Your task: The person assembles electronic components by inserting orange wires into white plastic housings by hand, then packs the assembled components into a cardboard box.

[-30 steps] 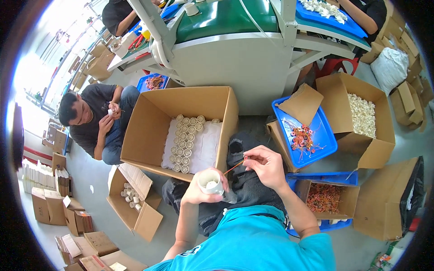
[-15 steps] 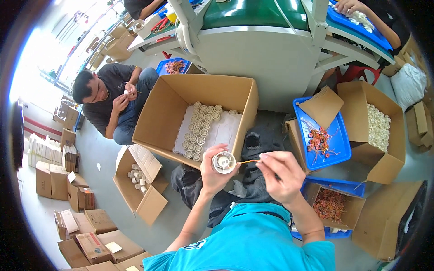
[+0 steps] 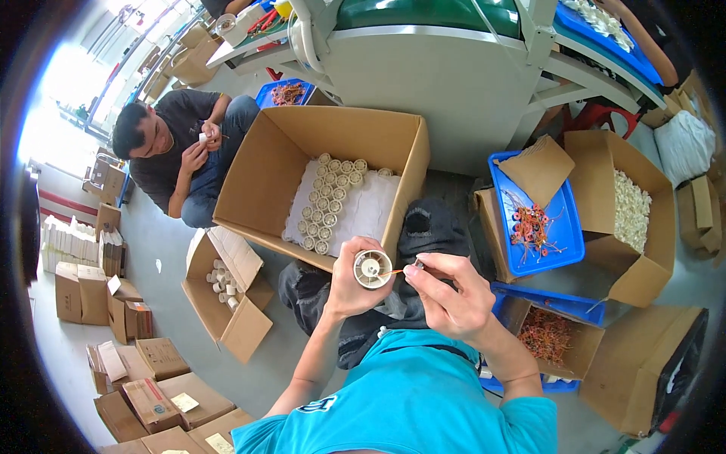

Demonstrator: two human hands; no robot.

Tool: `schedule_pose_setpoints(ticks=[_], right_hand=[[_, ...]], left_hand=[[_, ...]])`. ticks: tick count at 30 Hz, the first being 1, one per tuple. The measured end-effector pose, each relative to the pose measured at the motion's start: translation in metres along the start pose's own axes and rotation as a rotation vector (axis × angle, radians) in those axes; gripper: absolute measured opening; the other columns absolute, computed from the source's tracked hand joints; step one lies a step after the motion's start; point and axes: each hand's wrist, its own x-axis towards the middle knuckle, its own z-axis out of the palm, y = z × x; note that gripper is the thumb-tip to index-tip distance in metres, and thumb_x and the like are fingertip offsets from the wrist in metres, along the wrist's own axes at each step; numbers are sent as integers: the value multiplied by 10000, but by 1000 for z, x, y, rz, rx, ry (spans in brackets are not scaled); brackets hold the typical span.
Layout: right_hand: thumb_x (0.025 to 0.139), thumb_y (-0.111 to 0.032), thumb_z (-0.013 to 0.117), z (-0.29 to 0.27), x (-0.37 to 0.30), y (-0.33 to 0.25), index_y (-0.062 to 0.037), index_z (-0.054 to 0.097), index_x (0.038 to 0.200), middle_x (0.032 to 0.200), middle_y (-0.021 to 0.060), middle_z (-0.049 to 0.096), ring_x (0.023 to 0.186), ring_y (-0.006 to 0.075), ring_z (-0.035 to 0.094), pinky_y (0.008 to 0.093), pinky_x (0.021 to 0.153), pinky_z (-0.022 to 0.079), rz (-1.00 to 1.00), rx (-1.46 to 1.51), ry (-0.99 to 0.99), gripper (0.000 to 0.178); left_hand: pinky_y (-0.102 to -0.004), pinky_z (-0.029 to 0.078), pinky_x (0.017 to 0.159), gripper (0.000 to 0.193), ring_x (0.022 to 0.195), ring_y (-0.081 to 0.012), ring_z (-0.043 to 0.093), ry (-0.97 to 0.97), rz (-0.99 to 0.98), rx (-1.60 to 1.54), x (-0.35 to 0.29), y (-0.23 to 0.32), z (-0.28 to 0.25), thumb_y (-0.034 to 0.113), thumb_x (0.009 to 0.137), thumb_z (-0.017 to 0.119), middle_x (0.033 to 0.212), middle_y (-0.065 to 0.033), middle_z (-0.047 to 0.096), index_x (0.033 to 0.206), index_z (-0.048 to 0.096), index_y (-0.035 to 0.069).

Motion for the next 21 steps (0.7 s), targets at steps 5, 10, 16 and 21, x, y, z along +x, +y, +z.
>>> schedule_pose_setpoints(ticks=[5, 10, 16, 21], right_hand=[[724, 100, 757, 4, -1, 4, -9, 739, 982, 981, 167, 660, 762, 229, 691, 289, 646, 589, 10, -1, -25, 281], [730, 83, 756, 7, -4, 9, -3, 726, 987, 956, 153, 668, 765, 237, 692, 305, 644, 586, 19, -1, -57, 273], [748, -10, 778, 9, 0, 13, 1, 689, 952, 868, 84, 657, 697, 236, 669, 323, 597, 545, 121, -3, -227, 223], [727, -65, 787, 14, 0, 21, -14, 703, 898, 880, 76, 616, 766, 245, 639, 347, 648, 534, 201, 14, -376, 198]], left_hand=[[-361, 533, 733, 592, 856, -295, 658, 4, 12, 33, 0, -2, 3, 18, 626, 854, 969, -127, 611, 1083, 477, 32], [-368, 534, 734, 576, 856, -300, 656, 21, -43, -37, -2, -2, 7, 15, 637, 854, 1003, -134, 620, 1071, 475, 37], [-349, 531, 773, 622, 909, -283, 652, -39, 94, 79, 12, 7, -3, 30, 662, 846, 1055, -148, 615, 1130, 437, 21], [-333, 535, 778, 671, 909, -289, 661, -242, 55, 139, 2, -7, -5, 79, 669, 851, 1049, -149, 620, 1173, 413, 13]])
